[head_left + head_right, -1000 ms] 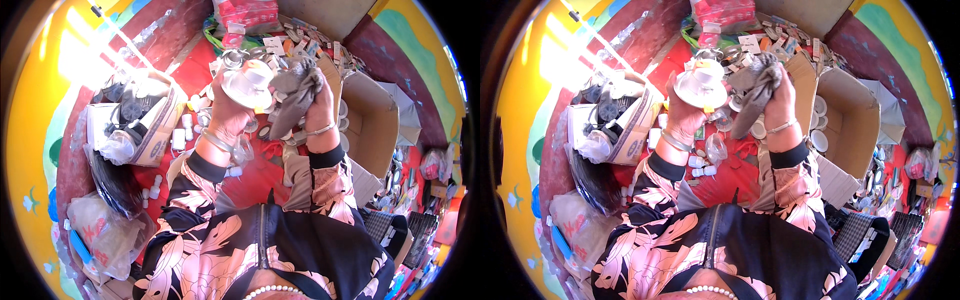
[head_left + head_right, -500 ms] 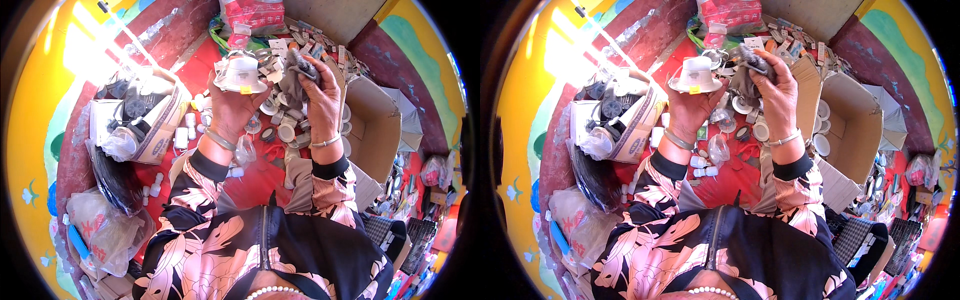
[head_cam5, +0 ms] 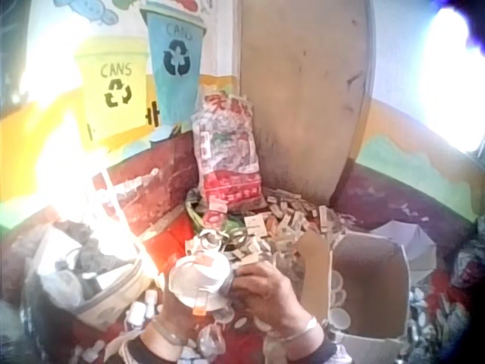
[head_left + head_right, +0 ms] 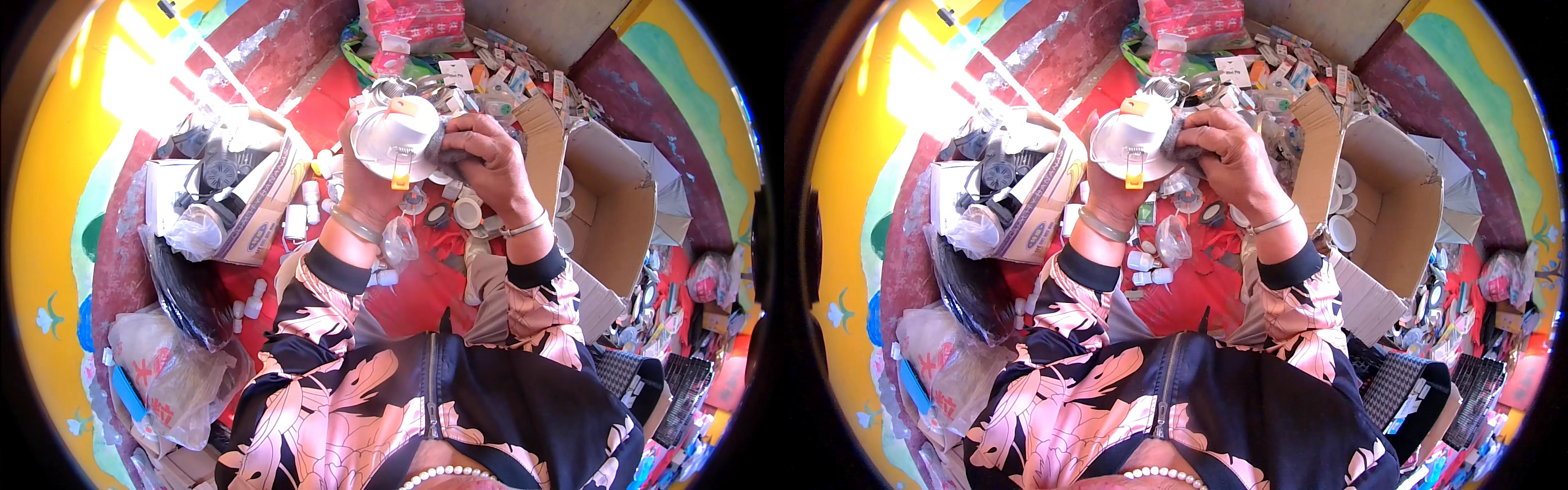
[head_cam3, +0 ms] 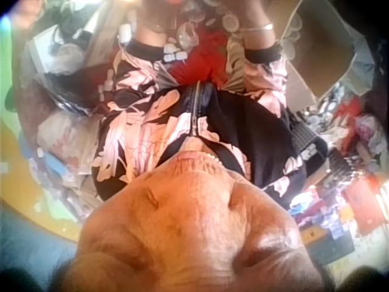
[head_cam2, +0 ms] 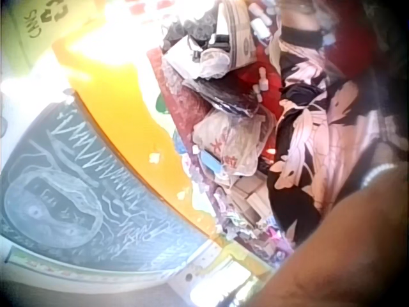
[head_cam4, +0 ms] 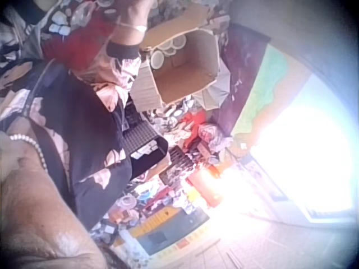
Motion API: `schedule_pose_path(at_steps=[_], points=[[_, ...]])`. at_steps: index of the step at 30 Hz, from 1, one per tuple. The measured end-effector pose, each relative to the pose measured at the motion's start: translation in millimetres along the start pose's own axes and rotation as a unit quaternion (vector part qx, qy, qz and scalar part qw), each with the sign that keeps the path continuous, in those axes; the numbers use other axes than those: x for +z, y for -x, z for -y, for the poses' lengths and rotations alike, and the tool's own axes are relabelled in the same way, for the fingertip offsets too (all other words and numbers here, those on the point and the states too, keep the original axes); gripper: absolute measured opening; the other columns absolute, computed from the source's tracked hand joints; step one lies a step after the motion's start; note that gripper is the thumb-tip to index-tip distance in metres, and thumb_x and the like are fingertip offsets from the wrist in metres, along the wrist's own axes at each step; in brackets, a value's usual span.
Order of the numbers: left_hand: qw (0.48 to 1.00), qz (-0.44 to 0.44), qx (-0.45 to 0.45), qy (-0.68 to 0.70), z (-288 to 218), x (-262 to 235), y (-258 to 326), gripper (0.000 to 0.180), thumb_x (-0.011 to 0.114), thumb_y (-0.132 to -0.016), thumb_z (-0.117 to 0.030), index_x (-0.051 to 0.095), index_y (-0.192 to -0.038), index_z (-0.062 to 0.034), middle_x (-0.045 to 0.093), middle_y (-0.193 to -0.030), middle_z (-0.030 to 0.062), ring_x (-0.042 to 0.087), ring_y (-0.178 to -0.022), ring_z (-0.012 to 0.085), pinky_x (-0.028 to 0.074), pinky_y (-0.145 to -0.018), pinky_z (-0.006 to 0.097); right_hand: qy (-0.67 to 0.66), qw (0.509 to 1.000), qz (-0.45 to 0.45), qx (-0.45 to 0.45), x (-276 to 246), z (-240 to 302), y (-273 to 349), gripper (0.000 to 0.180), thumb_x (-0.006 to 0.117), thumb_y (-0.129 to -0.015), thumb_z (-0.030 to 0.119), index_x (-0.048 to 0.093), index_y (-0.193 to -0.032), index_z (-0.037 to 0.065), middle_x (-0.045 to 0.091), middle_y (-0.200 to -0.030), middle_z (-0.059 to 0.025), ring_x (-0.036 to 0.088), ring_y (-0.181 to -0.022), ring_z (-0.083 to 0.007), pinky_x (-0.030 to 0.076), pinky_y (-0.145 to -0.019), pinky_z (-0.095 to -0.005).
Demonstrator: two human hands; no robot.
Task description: The person wipes white circular electronic components and a gray device using a cloth, then places them back into a pile on the floor.
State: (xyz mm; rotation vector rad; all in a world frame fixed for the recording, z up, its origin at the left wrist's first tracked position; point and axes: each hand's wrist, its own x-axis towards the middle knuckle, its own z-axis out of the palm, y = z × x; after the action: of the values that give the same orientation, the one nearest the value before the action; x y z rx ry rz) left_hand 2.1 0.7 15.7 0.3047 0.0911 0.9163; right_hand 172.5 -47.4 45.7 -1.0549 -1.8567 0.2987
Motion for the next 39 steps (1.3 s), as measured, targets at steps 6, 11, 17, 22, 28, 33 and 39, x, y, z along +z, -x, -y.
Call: schedule_pose_path(at_steps=[6,11,17,22,28,33,39], points=[[0.999,-0.012,0.023,0.032,5.1,-3.7,-1.9,0.069,0.037,-0.081,-0.063,0.045,-0.127,-0.0111,0.051,-0.121,0.0129,0.049,-0.112,0.0304,0.036,-0.095,0.047,0.051,0.998,0.029,-0.026,-3.3,24.1,-8.0,0.037,0.055,-0.060,-0.011,0.065,-0.093,0.004,0.063,-0.095,-0.0113,0.059,-0.089,-0.0304,0.047,-0.080,-0.0361],[0.998,-0.037,0.047,0.004,4.4,1.8,-0.4,0.066,0.039,-0.081,-0.062,0.049,-0.121,-0.0111,0.056,-0.113,0.0090,0.055,-0.103,0.0277,0.044,-0.088,0.041,-0.118,0.983,0.018,0.142,1.9,39.7,-3.2,0.037,0.053,-0.063,-0.011,0.064,-0.095,0.004,0.063,-0.093,-0.0121,0.059,-0.087,-0.0278,0.046,-0.081,-0.0323],[0.995,-0.041,0.073,-0.049,5.9,-9.4,-6.7,0.067,0.038,-0.082,-0.061,0.049,-0.121,-0.0070,0.057,-0.112,0.0113,0.055,-0.103,0.0268,0.044,-0.088,0.042,-0.011,0.999,0.046,0.023,-1.2,23.7,-2.7,0.033,0.055,-0.059,-0.009,0.066,-0.088,0.003,0.063,-0.093,-0.0114,0.059,-0.086,-0.0271,0.048,-0.077,-0.0326],[1.000,-0.001,0.023,0.009,6.3,-6.8,0.1,0.075,0.035,-0.082,-0.065,0.044,-0.129,-0.0079,0.053,-0.121,0.0145,0.051,-0.112,0.0315,0.042,-0.093,0.046,0.118,0.992,0.006,-0.032,-1.6,7.3,-2.8,0.030,0.058,-0.057,-0.008,0.067,-0.084,0.003,0.063,-0.092,-0.0114,0.058,-0.087,-0.0309,0.050,-0.075,-0.0363],[0.999,0.001,0.042,0.016,8.9,-11.4,-1.1,0.076,0.035,-0.081,-0.067,0.044,-0.128,-0.0081,0.052,-0.121,0.0150,0.052,-0.109,0.0321,0.042,-0.093,0.046,0.137,0.991,0.006,0.005,5.9,23.0,-2.8,0.027,0.056,-0.060,-0.007,0.065,-0.084,0.002,0.062,-0.090,-0.0135,0.057,-0.088,-0.0325,0.047,-0.078,-0.0384],[0.997,-0.008,0.068,-0.035,8.2,-10.4,-2.2,0.076,0.036,-0.080,-0.068,0.046,-0.125,-0.0071,0.054,-0.117,0.0148,0.054,-0.106,0.0315,0.042,-0.092,0.045,0.018,0.998,0.039,0.049,5.4,39.4,-3.2,0.029,0.055,-0.061,-0.008,0.065,-0.086,0.002,0.063,-0.090,-0.0142,0.057,-0.089,-0.0321,0.047,-0.079,-0.0375],[0.999,0.009,0.034,-0.041,5.7,-6.9,0.1,0.075,0.036,-0.082,-0.066,0.047,-0.124,-0.0053,0.055,-0.118,0.0148,0.054,-0.108,0.0290,0.043,-0.092,0.042,0.104,0.994,-0.011,0.020,3.5,13.8,2.6,0.030,0.058,-0.059,-0.007,0.067,-0.086,0.002,0.062,-0.092,-0.0120,0.058,-0.089,-0.0307,0.046,-0.079,-0.0366]])
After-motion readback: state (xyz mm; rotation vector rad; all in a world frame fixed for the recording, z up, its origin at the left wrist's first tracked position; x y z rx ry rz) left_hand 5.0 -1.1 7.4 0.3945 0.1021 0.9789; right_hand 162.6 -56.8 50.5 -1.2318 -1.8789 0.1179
